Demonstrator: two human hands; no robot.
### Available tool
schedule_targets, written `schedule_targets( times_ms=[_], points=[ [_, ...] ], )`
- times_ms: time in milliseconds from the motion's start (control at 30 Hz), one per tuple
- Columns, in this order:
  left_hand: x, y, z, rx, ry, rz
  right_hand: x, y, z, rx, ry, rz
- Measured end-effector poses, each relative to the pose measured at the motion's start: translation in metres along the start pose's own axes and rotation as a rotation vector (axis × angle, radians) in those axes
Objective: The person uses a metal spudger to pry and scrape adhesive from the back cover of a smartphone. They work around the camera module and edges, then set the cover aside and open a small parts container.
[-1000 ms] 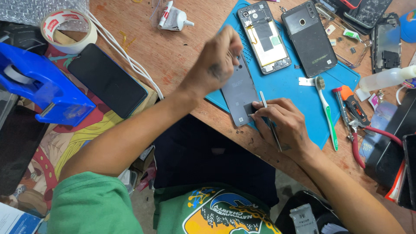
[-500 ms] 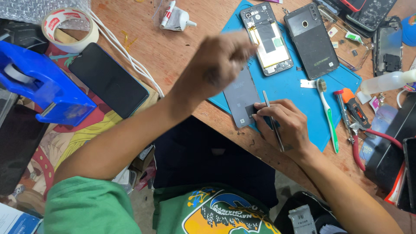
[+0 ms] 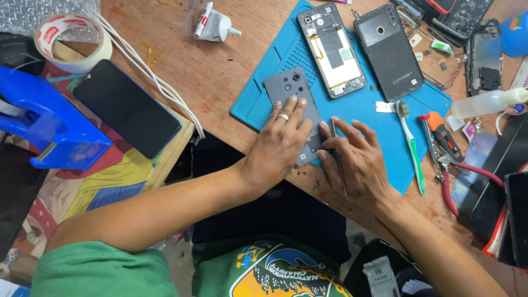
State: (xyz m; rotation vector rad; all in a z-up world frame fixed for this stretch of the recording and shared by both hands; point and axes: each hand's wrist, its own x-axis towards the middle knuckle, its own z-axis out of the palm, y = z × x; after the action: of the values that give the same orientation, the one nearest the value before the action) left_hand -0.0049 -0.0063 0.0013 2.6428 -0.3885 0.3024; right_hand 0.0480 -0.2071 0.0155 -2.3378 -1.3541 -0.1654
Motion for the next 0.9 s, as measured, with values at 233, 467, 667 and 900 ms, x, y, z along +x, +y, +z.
schedule_targets(
  times_ms=[233,467,667,900],
  points=[
    [0.001,-0.001,-0.004,0.006,-0.080,-0.007,0.020,0.009,0.010,-0.039,-0.047,-0.017],
    [-0.006,-0.002,0.009,-0.032,0.021,0.010,0.014,0.012,0.014,-0.021,-0.091,-0.026],
    [-0.004,-0.004,0.016,0.005,0.041,-0.017,-0.026,-0.007,-0.023,-0.009,-0.089,0.022],
    [0.001,-0.001,0.009,-0.045,-0.047,-0.024,-0.034,-0.010,-0.027,0.158,-0.053,0.024]
  ],
)
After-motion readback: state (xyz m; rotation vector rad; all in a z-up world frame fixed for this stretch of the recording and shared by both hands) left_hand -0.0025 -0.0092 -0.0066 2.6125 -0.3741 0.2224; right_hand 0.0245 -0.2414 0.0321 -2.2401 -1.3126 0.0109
